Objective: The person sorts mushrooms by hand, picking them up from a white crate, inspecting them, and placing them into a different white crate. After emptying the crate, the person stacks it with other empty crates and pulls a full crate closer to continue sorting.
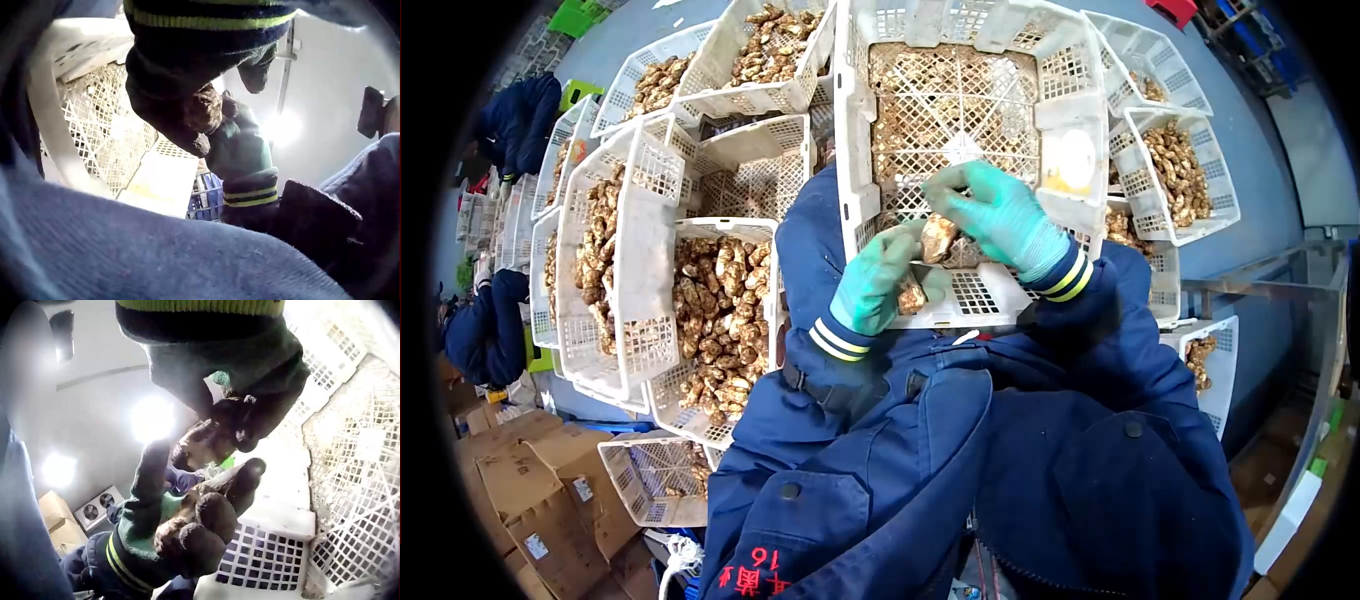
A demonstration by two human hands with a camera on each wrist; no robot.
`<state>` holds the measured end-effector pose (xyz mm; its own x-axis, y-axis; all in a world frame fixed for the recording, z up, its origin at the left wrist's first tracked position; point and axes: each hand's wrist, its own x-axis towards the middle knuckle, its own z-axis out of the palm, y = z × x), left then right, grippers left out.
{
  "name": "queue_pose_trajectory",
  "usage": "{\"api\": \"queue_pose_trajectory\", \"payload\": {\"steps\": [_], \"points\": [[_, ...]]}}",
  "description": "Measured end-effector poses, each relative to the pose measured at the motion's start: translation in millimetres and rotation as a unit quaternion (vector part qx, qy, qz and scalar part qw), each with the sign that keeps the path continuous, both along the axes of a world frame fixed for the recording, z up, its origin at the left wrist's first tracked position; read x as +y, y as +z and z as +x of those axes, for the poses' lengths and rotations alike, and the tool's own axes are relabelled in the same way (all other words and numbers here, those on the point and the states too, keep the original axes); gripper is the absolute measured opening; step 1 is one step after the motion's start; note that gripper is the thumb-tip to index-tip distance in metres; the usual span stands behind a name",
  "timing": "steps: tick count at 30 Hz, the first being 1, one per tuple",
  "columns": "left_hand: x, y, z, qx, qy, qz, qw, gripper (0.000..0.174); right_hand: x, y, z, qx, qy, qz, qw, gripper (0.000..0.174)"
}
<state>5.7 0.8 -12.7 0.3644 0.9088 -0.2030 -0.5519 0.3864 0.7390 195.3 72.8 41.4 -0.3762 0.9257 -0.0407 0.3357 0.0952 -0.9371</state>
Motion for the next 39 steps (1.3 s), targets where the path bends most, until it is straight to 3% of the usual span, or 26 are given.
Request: {"api": "queue_pose_trajectory", "payload": {"steps": [2, 4, 5, 6, 7, 9, 10, 12, 16, 20, 21, 22, 23, 24, 25, 26, 28, 30, 31, 36, 39], "points": [[1.6, 23.2, 5.1, 0.068, -0.026, -0.011, 0.997, 0.051, -5.8, 8.6, -4.8, -0.033, 0.033, -0.022, 0.999, 0.032], [-0.1, 25.4, -2.0, 0.105, -0.046, -0.024, 0.993, 0.046, -4.5, 10.3, 1.7, 0.052, 0.031, 0.004, 0.998, 0.034], [-1.2, 15.0, -5.3, 0.234, -0.014, 0.081, 0.969, 0.043, -3.4, 22.9, 7.0, 0.118, -0.03, -0.182, 0.976, 0.037], [-2.6, 12.0, -8.7, 0.222, -0.003, 0.085, 0.971, 0.043, 0.4, 25.4, 18.7, 0.103, -0.051, -0.165, 0.98, 0.038], [-3.4, 10.4, -11.9, 0.21, 0.007, 0.09, 0.974, 0.043, 9.5, 8.6, 37.6, -0.026, -0.046, -0.067, 0.996, 0.038], [-5.5, 9.6, -11.3, -0.1, 0.023, -0.01, 0.995, 0.05, 15.3, -25.2, 73.7, -0.31, 0.007, 0.038, 0.95, 0.04], [-6.6, 9.2, -11.0, -0.241, 0.027, -0.068, 0.968, 0.054, 13.6, -36.7, 86.1, -0.457, 0.055, 0.039, 0.887, 0.043], [-4.6, 8.7, -15.2, -0.327, 0.01, -0.053, 0.944, 0.059, 4.7, -68.2, 98.8, -0.533, 0.095, -0.096, 0.835, 0.053], [2.6, -5.5, -22.5, -0.383, -0.03, -0.053, 0.922, 0.066, -12.1, -109.2, 110.1, -0.521, 0.117, -0.082, 0.841, 0.052], [-1.7, 12.2, -21.8, -0.288, 0.079, -0.11, 0.948, 0.059, -9.7, -114.8, 110.8, -0.527, 0.162, -0.015, 0.834, 0.042], [1.4, 6.0, -31.8, -0.3, 0.03, -0.093, 0.949, 0.058, -12.0, -105.1, 105.1, -0.524, 0.155, -0.035, 0.837, 0.042], [4.2, -4.2, -36.3, -0.341, 0.002, -0.056, 0.938, 0.056, -16.1, -115.6, 112.0, -0.518, 0.154, 0.013, 0.841, 0.041], [4.1, 4.8, -44.6, -0.293, 0.042, -0.05, 0.954, 0.053, -15.6, -117.6, 109.1, -0.552, 0.149, -0.001, 0.82, 0.04], [2.7, 16.9, -53.2, -0.248, 0.076, -0.048, 0.965, 0.051, -19.6, -97.6, 101.0, -0.526, 0.143, -0.018, 0.838, 0.039], [-1.5, 24.6, -64.9, -0.195, 0.139, -0.058, 0.969, 0.047, -17.2, -95.8, 98.7, -0.547, 0.16, -0.042, 0.821, 0.044], [3.2, 20.0, -81.4, -0.248, 0.133, -0.044, 0.959, 0.045, -13.9, -115.8, 110.6, -0.552, 0.169, -0.041, 0.815, 0.048], [1.8, 19.8, -116.4, -0.254, 0.21, -0.043, 0.943, 0.044, -17.8, -126.8, 117.6, -0.524, 0.118, 0.067, 0.841, 0.056], [4.5, 38.4, -152.2, -0.252, 0.176, 0.033, 0.951, 0.044, -10.7, -130.7, 114.5, -0.545, 0.075, 0.01, 0.835, 0.06], [-0.8, 46.2, -159.4, -0.179, 0.262, 0.018, 0.948, 0.046, -7.2, -130.2, 112.7, -0.551, 0.095, -0.017, 0.829, 0.057], [-11.3, 53.3, -170.0, -0.206, 0.253, 0.071, 0.943, 0.065, 9.5, -129.2, 104.2, -0.6, 0.139, -0.091, 0.782, 0.043], [-14.1, 48.4, -155.6, -0.304, 0.243, 0.089, 0.917, 0.069, 4.4, -133.5, 110.8, -0.583, 0.151, -0.08, 0.794, 0.042]]}}
